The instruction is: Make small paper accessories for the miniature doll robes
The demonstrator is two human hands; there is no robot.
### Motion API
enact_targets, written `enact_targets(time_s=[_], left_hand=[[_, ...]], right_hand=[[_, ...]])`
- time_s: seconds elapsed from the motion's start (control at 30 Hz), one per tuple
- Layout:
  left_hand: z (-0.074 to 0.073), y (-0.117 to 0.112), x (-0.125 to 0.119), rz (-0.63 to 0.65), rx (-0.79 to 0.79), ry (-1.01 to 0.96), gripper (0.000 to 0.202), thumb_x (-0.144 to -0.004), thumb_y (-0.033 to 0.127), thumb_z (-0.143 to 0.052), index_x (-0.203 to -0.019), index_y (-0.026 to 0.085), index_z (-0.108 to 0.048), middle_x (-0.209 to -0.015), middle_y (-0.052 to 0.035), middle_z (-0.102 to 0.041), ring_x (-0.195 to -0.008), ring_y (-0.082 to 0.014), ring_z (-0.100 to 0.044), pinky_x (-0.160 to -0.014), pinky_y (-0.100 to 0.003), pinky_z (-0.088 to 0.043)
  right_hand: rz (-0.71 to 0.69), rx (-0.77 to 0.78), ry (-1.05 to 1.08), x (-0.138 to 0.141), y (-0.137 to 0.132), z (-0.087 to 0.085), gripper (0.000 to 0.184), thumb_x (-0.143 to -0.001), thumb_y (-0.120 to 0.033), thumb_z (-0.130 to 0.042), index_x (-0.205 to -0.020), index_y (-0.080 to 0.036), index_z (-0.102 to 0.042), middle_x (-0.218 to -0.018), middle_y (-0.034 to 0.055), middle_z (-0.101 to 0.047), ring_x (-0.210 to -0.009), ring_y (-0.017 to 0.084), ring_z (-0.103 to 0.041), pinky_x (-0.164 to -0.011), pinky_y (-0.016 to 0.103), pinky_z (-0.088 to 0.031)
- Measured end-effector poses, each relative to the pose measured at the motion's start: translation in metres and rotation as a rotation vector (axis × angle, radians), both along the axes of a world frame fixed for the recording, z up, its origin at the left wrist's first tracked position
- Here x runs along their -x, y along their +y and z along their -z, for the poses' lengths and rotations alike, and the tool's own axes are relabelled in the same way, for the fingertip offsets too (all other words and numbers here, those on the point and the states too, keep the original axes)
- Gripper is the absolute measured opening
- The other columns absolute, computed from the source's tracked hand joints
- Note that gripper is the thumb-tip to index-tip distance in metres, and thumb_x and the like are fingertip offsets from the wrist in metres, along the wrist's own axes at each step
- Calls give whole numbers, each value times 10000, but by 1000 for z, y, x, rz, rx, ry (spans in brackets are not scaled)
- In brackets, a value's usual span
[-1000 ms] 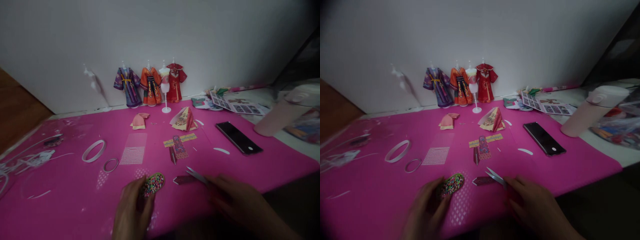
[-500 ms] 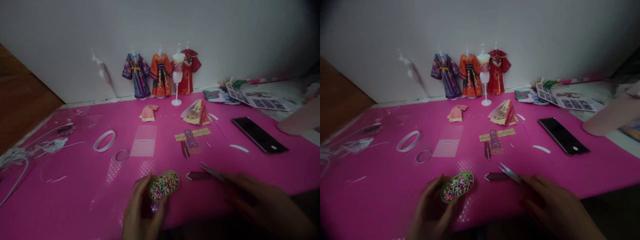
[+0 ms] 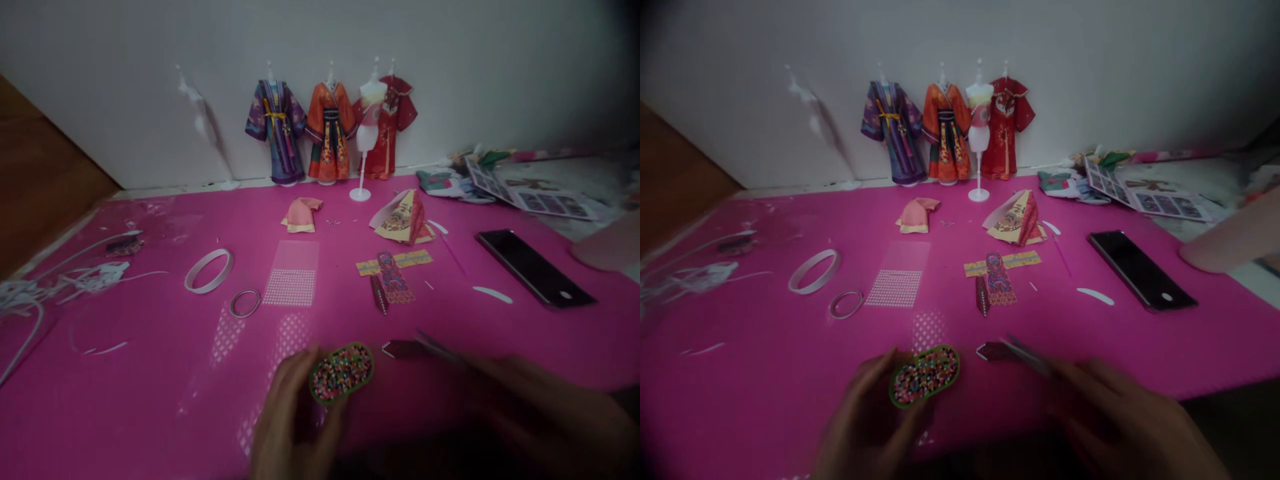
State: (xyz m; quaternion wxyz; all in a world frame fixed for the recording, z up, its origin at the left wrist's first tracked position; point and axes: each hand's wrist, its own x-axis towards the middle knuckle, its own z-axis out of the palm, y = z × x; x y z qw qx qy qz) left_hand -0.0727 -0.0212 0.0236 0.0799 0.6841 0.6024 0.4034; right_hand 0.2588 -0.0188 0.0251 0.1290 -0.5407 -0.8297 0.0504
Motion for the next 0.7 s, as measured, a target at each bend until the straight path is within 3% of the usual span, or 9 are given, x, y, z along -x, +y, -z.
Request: enact_targets(time_s=[0.13,0.2,0.3,0.4,0.5,0.7], left_hand=[[2,0,-1,1,6,27,409,-881,258,-632,-1272,240,-512,-1143,-79,-684,-1011,-213,-700,-864,-335,-626],[3,-1,-2,-21,5,-10,406,-884,266,-631,-1273,245,-515,-1146,-76,-685,-1011,-220,-699,-867,-352,-624],[5,-3,-4,-43,19,-55,425,-870,280,-668,-1268,264,-521,-1160,-64,-684,-1029,-227,-694,-878,-363,-619],[4,-4,-3,-41,22,-58,420,-866,279,-674,-1259,280,-526,-1161,-54,-683,-1023,-221,-696,-875,-347,-618],[2,-3,-1,-13,34,-26,419,-868,276,-661,-1261,273,-516,-1145,-57,-685,-996,-215,-706,-863,-327,-622],[1,0,0,6,18,36,389,-881,283,-643,-1243,236,-507,-1119,-88,-688,-992,-222,-707,-840,-329,-629]], right_hand=[[-158,-8,-53,19,-4,-13,472,-888,-245,-521,-1349,-346,-521,-921,16,-738,-546,167,-683,-414,225,-489],[-248,-7,-70,32,0,-20,495,-876,-215,-524,-1355,-336,-503,-873,-15,-732,-494,140,-651,-406,219,-464],[-364,-51,-44,53,12,-35,367,-934,-237,-434,-1286,-260,-534,-800,-11,-706,-454,128,-613,-371,229,-413],[-388,-70,-25,69,23,-51,287,-982,-276,-389,-1226,-256,-537,-719,-44,-664,-430,127,-605,-346,260,-374],[-402,-87,-38,78,31,-64,262,-1003,-331,-373,-1156,-243,-567,-737,-31,-681,-482,148,-664,-365,286,-413],[-404,-81,-73,84,36,-68,337,-1005,-300,-322,-1124,-217,-626,-877,41,-745,-527,190,-710,-348,319,-430]])
